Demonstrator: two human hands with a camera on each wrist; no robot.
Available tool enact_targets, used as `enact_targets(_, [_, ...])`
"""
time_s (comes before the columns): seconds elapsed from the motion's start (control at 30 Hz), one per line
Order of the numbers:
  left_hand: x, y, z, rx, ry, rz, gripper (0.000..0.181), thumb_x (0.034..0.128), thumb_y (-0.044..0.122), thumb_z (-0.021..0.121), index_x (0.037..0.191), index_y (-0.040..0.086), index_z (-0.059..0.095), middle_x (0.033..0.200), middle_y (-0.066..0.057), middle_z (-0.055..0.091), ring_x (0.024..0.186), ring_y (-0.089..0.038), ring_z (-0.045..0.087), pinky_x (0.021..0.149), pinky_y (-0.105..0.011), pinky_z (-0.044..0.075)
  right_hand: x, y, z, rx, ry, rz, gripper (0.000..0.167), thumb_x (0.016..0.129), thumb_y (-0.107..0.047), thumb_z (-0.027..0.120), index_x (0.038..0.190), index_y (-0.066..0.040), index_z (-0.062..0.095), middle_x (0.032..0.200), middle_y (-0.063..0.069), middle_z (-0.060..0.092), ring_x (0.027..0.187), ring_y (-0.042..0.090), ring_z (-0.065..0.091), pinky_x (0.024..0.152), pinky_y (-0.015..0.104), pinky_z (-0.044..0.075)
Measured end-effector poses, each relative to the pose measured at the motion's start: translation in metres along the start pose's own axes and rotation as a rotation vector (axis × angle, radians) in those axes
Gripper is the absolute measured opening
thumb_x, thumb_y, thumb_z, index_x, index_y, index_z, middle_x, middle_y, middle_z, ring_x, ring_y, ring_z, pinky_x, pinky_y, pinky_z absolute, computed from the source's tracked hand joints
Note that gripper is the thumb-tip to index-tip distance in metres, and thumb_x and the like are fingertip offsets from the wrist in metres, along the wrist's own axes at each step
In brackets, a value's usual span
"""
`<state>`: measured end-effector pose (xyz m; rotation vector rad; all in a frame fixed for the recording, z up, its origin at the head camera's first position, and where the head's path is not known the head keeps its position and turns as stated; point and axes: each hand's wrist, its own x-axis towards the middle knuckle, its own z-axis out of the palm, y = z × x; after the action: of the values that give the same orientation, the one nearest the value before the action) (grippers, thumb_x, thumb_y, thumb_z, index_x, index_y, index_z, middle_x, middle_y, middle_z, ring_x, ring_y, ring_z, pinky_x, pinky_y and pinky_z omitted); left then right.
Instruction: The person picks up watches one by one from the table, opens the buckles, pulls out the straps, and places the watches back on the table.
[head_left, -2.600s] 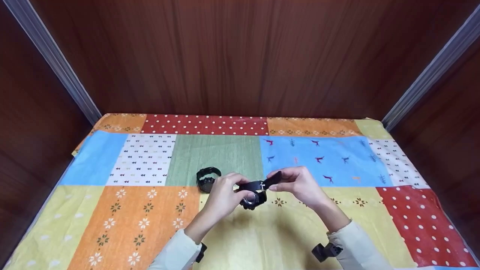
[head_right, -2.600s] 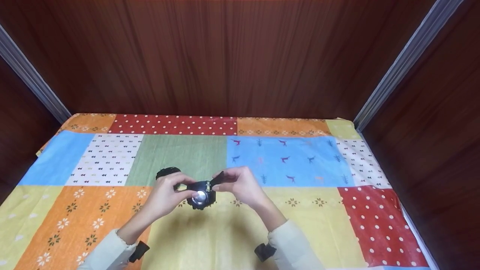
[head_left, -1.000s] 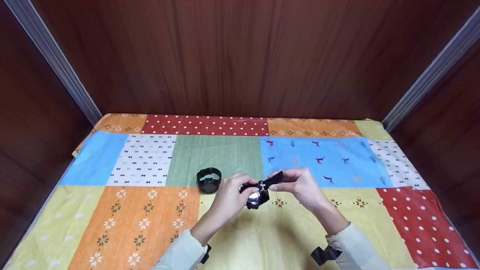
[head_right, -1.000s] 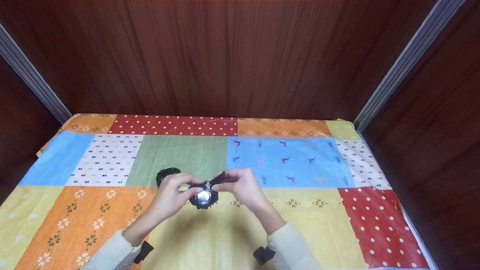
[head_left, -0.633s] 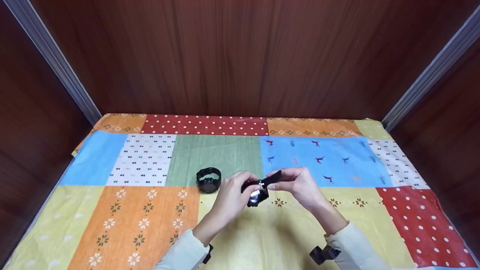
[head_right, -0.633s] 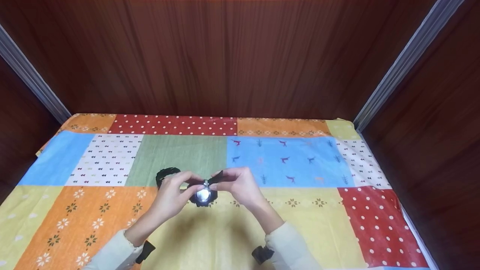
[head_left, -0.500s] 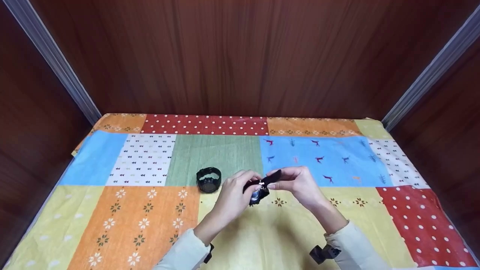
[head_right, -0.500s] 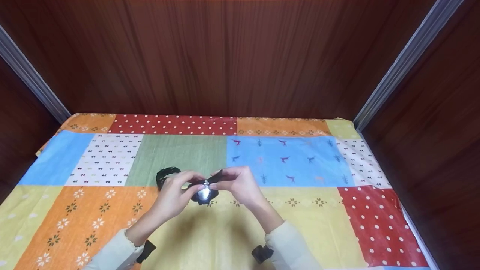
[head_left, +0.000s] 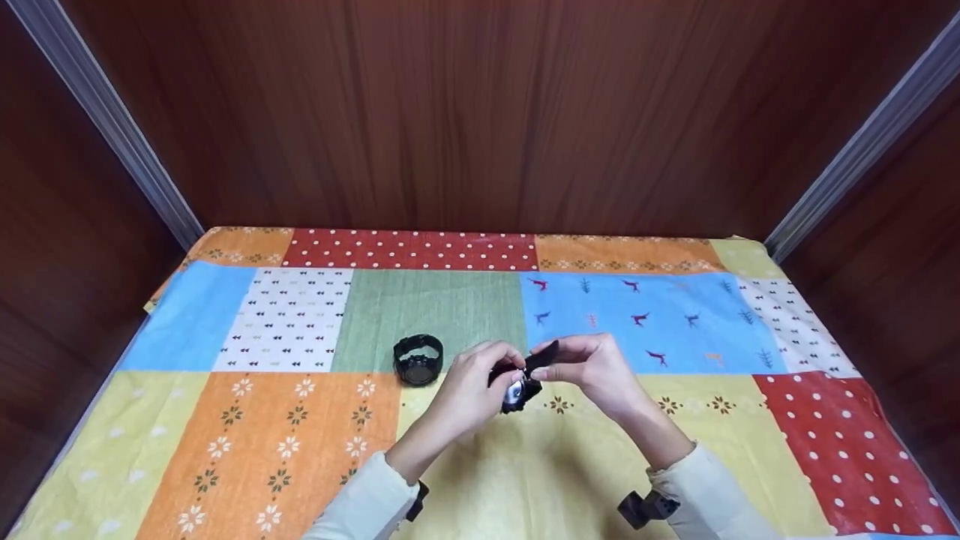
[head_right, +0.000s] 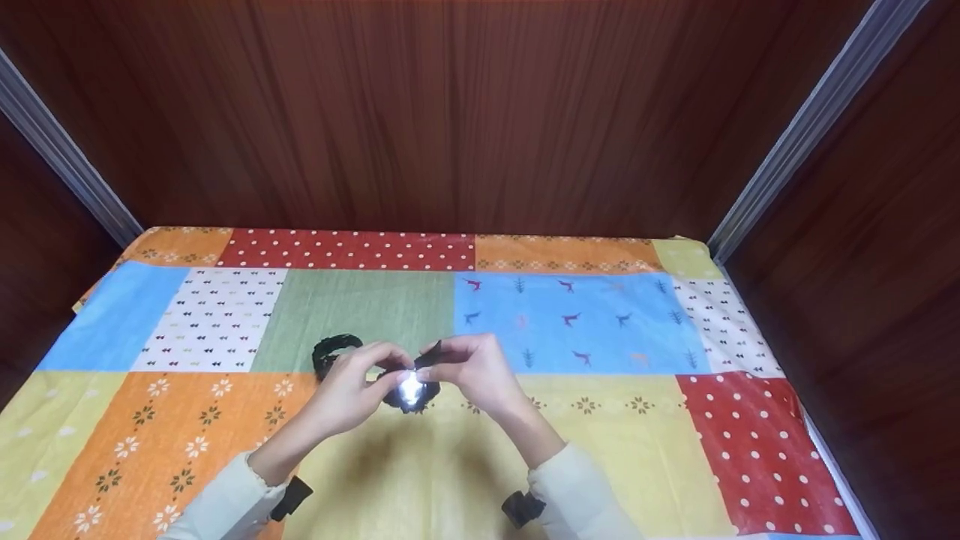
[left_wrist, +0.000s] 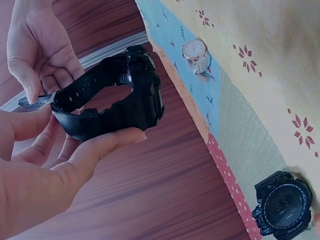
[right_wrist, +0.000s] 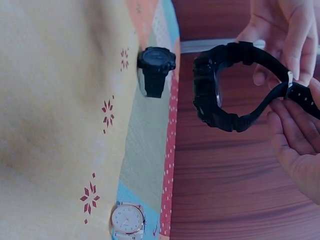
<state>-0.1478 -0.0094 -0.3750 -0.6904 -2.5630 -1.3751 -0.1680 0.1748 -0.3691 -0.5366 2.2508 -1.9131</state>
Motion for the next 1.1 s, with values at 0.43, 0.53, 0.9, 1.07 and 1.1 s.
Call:
enact_targets(0.43, [-0.0001,0.0025,-0.0022,-0.007,-0.067,-0.028,0.005,0.0853,0.0,0.058,0.086,0.005,0.057,0.089,-0.003,0.056,0.088,-0.019,0.053,0.081,-0.036,0.043,-0.0005,0.0009,0.0017,-0.01,-0.017,0.01,0.03,0.071,-0.002,0.075,0.095,0.013,0.064,0.087,0.018,0.067,0.078,0.019,0.065,0.073,0.033,0.052])
enact_targets(0.53, [-0.0003,0.0015,-0.0022,-0.018,-0.07,-0.03,0.006,0.0853,0.0,0.058,0.086,0.006,0.056,0.088,-0.003,0.056,0.088,-0.019,0.052,0.081,-0.036,0.042,-0.0007,0.0002,0.0014,-0.019,-0.02,0.009,0.029,0.071,-0.003,0.075,0.094,0.011,0.065,0.086,0.018,0.067,0.078,0.02,0.065,0.073,0.033,0.052])
enact_targets(0.9, [-0.0017,0.0014,-0.005,-0.091,-0.076,-0.048,0.007,0.0869,0.004,0.058,0.092,0.009,0.059,0.094,-0.001,0.058,0.092,-0.017,0.053,0.082,-0.034,0.043,-0.0007,-0.0022,0.0,-0.011,-0.016,-0.019,0.026,0.072,-0.001,0.074,0.094,0.011,0.065,0.086,0.02,0.067,0.078,0.02,0.065,0.074,0.034,0.052])
enact_targets(1.07, [-0.0019,0.0019,-0.0043,-0.103,-0.049,-0.058,0.004,0.0862,0.008,0.061,0.088,0.009,0.057,0.086,0.001,0.057,0.085,-0.016,0.054,0.078,-0.037,0.046,-0.0012,-0.0027,0.0006,0.0,-0.02,-0.031,0.027,0.072,-0.003,0.075,0.094,0.012,0.065,0.085,0.018,0.067,0.078,0.021,0.065,0.074,0.035,0.052])
enact_targets(1.1, [-0.002,0.0018,-0.0039,-0.099,-0.043,-0.056,0.004,0.0859,0.009,0.061,0.088,0.009,0.057,0.085,0.001,0.056,0.085,-0.016,0.054,0.077,-0.037,0.046,-0.0012,-0.0026,0.0009,-0.003,-0.021,-0.028,0.028,0.072,-0.003,0.075,0.094,0.012,0.065,0.085,0.017,0.067,0.078,0.021,0.065,0.074,0.035,0.052])
